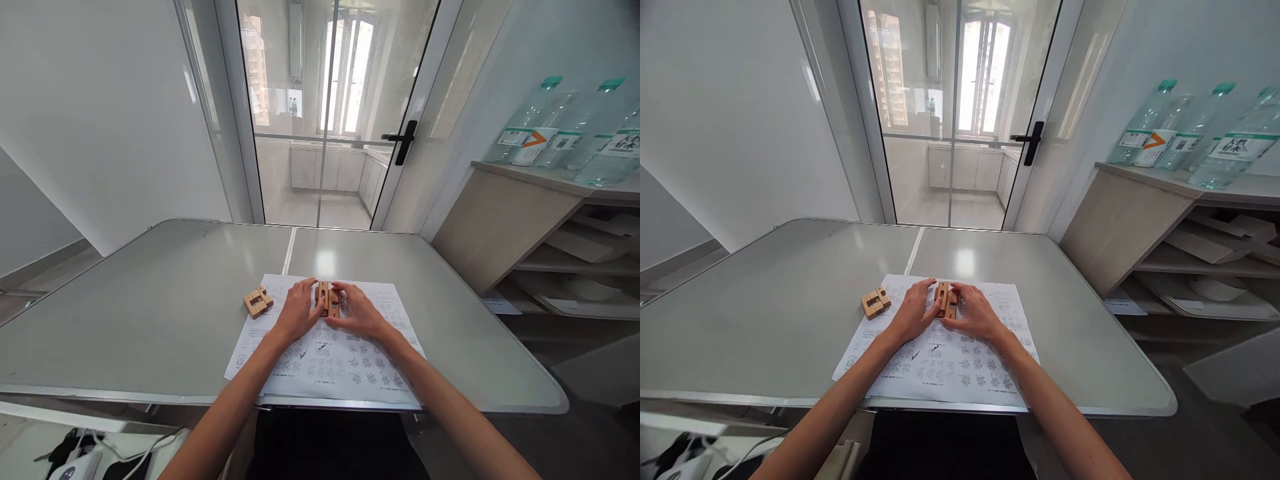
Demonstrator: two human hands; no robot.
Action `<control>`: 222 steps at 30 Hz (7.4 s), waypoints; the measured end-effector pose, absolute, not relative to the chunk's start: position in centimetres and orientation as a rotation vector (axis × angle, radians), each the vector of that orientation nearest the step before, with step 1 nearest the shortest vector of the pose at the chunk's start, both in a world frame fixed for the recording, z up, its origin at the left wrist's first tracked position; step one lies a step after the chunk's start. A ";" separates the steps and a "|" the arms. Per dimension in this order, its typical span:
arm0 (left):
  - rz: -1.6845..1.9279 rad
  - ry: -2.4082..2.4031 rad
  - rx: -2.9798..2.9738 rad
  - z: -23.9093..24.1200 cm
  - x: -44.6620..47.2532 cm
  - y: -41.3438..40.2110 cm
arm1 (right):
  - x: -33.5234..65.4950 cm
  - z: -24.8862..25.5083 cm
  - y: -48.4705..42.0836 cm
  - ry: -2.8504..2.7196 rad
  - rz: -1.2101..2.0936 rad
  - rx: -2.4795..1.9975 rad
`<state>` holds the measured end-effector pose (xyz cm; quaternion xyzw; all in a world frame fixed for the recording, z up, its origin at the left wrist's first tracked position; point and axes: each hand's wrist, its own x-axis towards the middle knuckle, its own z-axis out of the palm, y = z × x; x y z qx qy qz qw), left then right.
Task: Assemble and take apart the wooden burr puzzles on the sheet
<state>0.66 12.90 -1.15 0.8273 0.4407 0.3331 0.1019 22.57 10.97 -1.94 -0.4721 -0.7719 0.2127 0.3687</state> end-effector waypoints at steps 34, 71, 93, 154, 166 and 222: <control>0.977 1.573 2.379 -0.5 0.9 12.8 | 23.3 -1.3 12.0 -1.218 1.386 -0.882; 1.236 1.332 1.969 0.2 0.9 12.9 | 22.4 0.2 10.5 -1.290 1.743 -0.811; 1.142 1.021 1.916 0.6 1.2 12.2 | 22.4 -0.2 10.8 -1.269 1.770 -0.774; 1.047 0.913 2.115 1.2 0.6 11.3 | 23.1 0.0 10.5 -1.467 1.646 -0.886; 1.047 0.905 2.173 -0.3 0.3 11.7 | 22.7 -0.3 10.3 -1.469 1.583 -0.924; 1.214 1.094 2.178 -0.6 0.2 12.4 | 21.7 -0.7 10.3 -1.431 1.458 -0.923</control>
